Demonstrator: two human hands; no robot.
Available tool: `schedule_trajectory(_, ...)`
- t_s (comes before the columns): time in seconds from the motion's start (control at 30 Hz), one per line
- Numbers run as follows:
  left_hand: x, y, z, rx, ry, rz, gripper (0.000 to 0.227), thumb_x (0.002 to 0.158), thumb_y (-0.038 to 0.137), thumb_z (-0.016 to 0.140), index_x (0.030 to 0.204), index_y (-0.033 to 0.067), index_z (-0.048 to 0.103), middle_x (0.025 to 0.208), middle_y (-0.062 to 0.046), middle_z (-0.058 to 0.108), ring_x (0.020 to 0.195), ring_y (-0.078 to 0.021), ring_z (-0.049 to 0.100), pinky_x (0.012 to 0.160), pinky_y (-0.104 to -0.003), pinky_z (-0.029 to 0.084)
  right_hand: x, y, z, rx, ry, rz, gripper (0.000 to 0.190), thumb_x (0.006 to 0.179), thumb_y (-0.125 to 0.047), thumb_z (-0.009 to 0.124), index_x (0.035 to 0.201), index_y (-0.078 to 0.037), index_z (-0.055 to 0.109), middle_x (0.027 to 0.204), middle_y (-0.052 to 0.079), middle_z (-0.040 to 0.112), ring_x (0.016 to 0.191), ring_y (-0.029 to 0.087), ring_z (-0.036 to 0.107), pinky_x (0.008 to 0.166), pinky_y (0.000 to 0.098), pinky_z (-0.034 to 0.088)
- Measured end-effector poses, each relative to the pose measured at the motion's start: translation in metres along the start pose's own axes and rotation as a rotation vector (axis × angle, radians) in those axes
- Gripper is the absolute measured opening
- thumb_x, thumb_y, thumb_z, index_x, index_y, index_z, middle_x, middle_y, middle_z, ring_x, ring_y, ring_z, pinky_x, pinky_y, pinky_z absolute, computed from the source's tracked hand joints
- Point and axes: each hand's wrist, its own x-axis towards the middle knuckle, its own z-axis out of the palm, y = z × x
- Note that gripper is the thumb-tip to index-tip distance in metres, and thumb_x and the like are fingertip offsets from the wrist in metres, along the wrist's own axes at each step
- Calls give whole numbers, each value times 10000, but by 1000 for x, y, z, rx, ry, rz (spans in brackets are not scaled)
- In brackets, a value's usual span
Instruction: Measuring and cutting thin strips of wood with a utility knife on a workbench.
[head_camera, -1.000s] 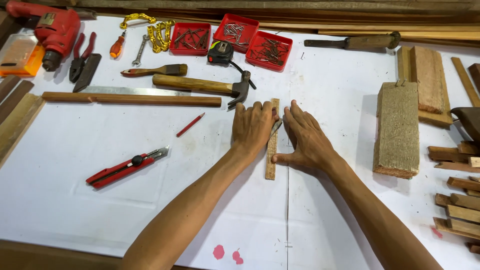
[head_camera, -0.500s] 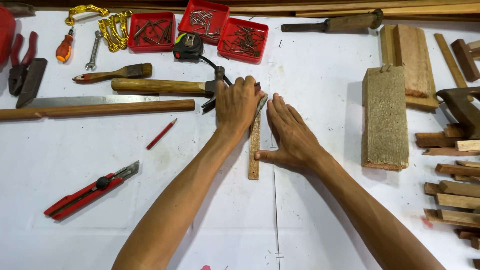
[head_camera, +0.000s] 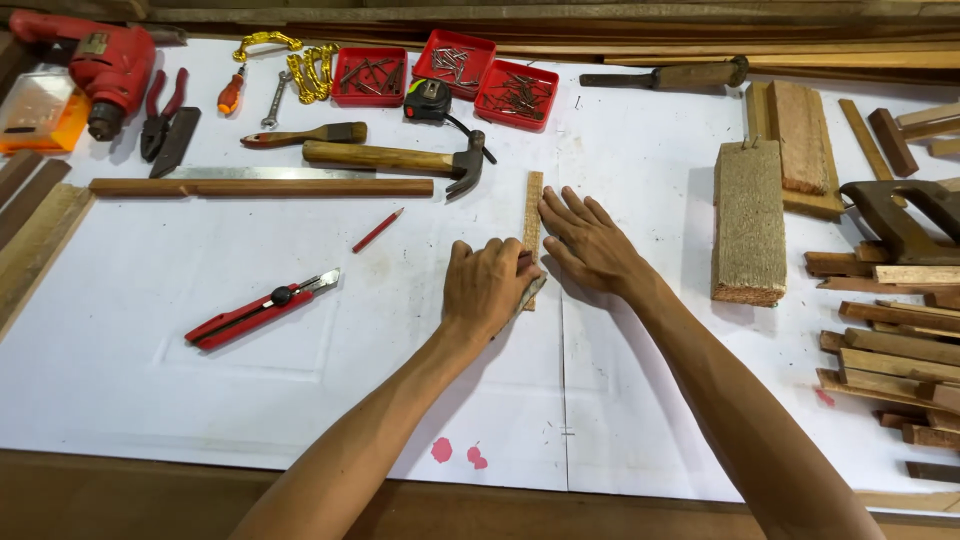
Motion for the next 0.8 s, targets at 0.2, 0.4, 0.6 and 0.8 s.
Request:
schedule_trajectory(0.2,-18,2,-20,-110,-113,16,325,843,402,768,910,93,694,790,-42,750,622,-169,635,780,-376,402,-6,-7,4,-35,96,-6,617,1047,-380,356,1572,-57,323,1671,151,262,1532,343,249,1241,504,189)
schedule_trajectory(0.4,7,-48,-28,-216,-77,-225,328,926,189,578,1242,104,548,837,-66,780,652,-203,684,827,-371,418,-24,-19,-4,92,188,-28,531,1020,-322,482,1508,-110,468,1587,167,421,1446,358,415,1193,497,325)
schedule_trajectory(0.6,13,-69,-36,60,51,-86,619,822,147,722,1388,61,487,1071,-146,686,976,-271,644,842,-468,419,-24,-44,-10,53,124,33,530,939,-365,597,1402,-109,574,1525,141,480,1415,334,413,1159,495,328)
schedule_trajectory(0.8,11,-52,-14,122,113,95,291,881,207,756,1120,45,717,1086,-131,646,975,-247,601,879,-407,449,-22,-37,-15,160,207,-12,465,899,-211,647,1333,-46,640,1423,137,600,1353,310,516,1139,453,392)
